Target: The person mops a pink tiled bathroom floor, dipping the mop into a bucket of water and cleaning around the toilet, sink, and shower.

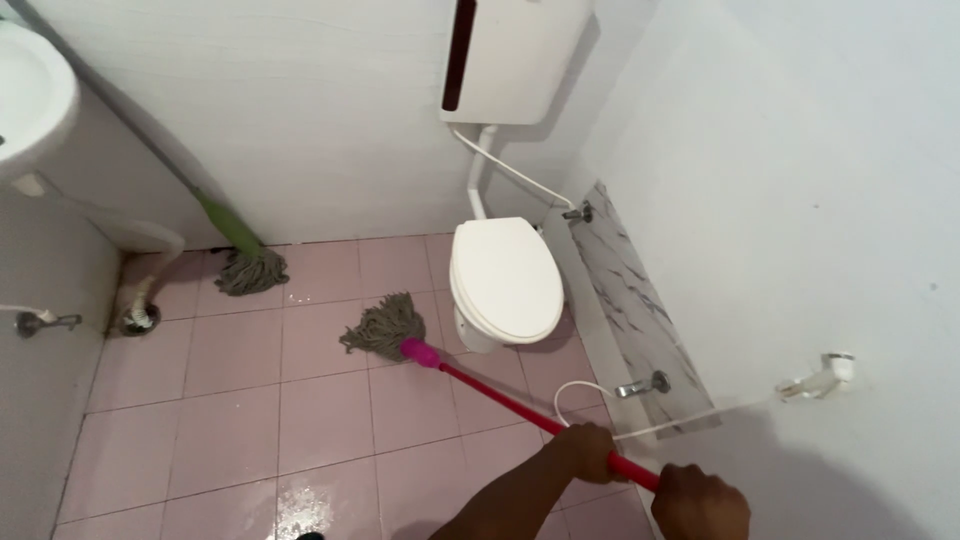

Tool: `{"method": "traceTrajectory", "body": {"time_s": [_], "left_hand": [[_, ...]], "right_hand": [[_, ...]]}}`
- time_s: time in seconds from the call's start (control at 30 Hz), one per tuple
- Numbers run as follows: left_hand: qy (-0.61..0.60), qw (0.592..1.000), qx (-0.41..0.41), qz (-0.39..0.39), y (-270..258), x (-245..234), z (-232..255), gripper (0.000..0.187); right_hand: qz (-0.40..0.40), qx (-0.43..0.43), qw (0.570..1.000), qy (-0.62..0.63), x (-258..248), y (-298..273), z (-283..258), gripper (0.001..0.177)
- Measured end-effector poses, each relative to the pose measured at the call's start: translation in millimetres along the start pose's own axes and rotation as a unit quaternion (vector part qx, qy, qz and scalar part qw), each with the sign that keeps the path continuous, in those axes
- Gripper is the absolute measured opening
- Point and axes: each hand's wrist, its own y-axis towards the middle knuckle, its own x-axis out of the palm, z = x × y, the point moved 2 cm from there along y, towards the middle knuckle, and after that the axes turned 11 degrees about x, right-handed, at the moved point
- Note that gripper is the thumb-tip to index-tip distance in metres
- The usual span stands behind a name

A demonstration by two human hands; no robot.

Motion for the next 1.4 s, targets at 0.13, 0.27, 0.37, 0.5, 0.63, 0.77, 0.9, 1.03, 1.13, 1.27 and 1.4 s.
{"method": "traceTrajectory", "body": {"time_s": [0.13,0.27,0.37,0.5,0.63,0.77,0.9,1.03,1.13,1.27,1.4], "left_hand": [[-0.007,0.999,-0.037,0.011,-39,-54,-13,0.051],[0.01,0.994,-0.034,0.1,-66,-90,-58,0.046],[-0.012,0.991,-0.069,0.115,-96,-131,-80,0.045],[-0.035,0.976,-0.092,0.192,-140,-168,-119,0.047],[-0.103,0.963,-0.15,0.199,-205,-211,-138,0.048],[-0.095,0.95,-0.169,0.246,-255,-221,-186,0.041],[-0.082,0.942,-0.198,0.259,-312,-232,-207,0.045],[-0.038,0.966,-0.202,0.158,-331,-227,-185,0.045],[-0.024,0.965,-0.221,0.135,-318,-190,-185,0.042],[0.006,0.962,-0.167,0.217,-287,-145,-140,0.04],[0.039,0.993,-0.113,0.021,-245,-112,-64,0.05]], "right_hand": [[0.042,-0.031,0.999,0.007,-63,18,-41,0.021],[-0.099,-0.018,0.995,-0.017,-133,42,-94,0.017],[-0.052,-0.068,0.996,-0.034,-167,60,-133,0.019],[-0.022,-0.099,0.994,-0.036,-217,71,-192,0.019],[-0.025,-0.143,0.987,-0.07,-230,84,-248,0.019],[0.246,-0.284,0.926,0.041,-223,93,-300,0.01],[0.104,-0.241,0.964,0.037,-245,83,-355,0.009],[0.045,-0.225,0.973,0.031,-255,53,-353,0.017],[-0.147,-0.156,0.975,0.059,-251,46,-325,0.044],[-0.406,-0.045,0.9,0.154,-189,44,-251,0.058],[-0.416,-0.017,0.9,0.127,-138,1,-170,0.061]]}}
